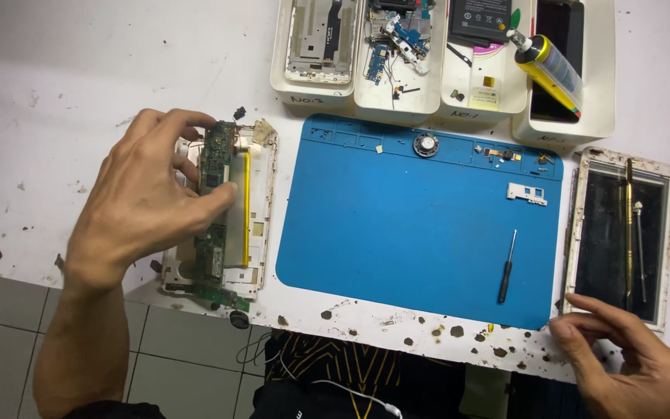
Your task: Disassembling a tablet to remove the battery and motherboard, followed by cleaning the screen frame with a tool.
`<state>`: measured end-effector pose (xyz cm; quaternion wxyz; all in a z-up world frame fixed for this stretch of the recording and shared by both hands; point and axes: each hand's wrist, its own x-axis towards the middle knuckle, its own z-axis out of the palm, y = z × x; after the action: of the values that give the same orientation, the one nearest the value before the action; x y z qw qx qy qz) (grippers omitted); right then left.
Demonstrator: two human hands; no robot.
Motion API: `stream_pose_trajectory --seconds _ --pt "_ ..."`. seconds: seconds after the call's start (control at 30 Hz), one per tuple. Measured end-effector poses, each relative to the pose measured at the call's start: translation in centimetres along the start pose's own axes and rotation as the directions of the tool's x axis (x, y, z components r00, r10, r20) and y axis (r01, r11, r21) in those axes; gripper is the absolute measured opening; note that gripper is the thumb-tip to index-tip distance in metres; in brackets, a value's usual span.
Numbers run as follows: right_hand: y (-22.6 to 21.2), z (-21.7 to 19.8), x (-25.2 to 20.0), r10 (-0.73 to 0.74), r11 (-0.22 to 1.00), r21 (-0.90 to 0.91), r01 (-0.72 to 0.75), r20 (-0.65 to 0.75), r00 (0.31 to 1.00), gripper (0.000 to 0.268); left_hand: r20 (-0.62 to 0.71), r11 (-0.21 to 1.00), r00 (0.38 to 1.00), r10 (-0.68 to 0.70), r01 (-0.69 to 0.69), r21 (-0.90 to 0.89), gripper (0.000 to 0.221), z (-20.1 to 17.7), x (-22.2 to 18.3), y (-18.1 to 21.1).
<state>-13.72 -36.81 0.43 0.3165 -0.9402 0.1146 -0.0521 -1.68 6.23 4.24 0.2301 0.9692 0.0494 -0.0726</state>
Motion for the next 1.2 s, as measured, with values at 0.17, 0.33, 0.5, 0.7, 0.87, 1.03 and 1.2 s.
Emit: stream_pose_trajectory --seconds 0.17,0.33,0.5,0.7,0.87,1.03,1.2 --pt "0.4 1.6 0.5 -0.206 0.978 0.053 0.2 0.16 0.965 0.042 0.049 0.994 0.994 0.1 -0.098 -0.043 0.071 0.1 0.2 1.9" --pt "-4.6 5.5 1.3 -0.559 0.808 0.388 0.443 0.268 0.785 0.042 0.119 0.986 0.985 0.123 -0.108 -0.126 0.068 0.2 0.7 5.3" --pt "-9.3 8.7 1.1 -0.523 0.826 0.454 0.335 0.392 0.757 0.062 0.157 0.988 0.985 0.069 -0.046 -0.146 0.065 1.9 1.3 7.7" --pt "-11.7 10.7 1.2 -0.506 0.831 0.431 0.352 0.322 0.8 0.058 0.096 0.974 0.979 0.18 -0.165 -0.153 0.064 4.1 1.7 7.9" --pt "-11.1 9.9 1.9 -0.528 0.808 0.459 0.369 0.288 0.799 0.035 0.13 0.975 0.981 0.142 -0.115 -0.191 0.063 3.2 0.7 7.9" --pt "-9.5 6.7 3.2 -0.388 0.898 0.38 0.223 0.442 0.808 0.031 0.082 0.985 0.982 0.167 -0.164 -0.05 0.063 0.9 -1.1 3.9" --pt "-7.4 5.8 4.4 -0.353 0.934 0.235 0.269 0.483 0.801 0.033 -0.103 0.982 0.995 -0.009 0.028 0.187 0.071 2.2 -3.5 -0.6"
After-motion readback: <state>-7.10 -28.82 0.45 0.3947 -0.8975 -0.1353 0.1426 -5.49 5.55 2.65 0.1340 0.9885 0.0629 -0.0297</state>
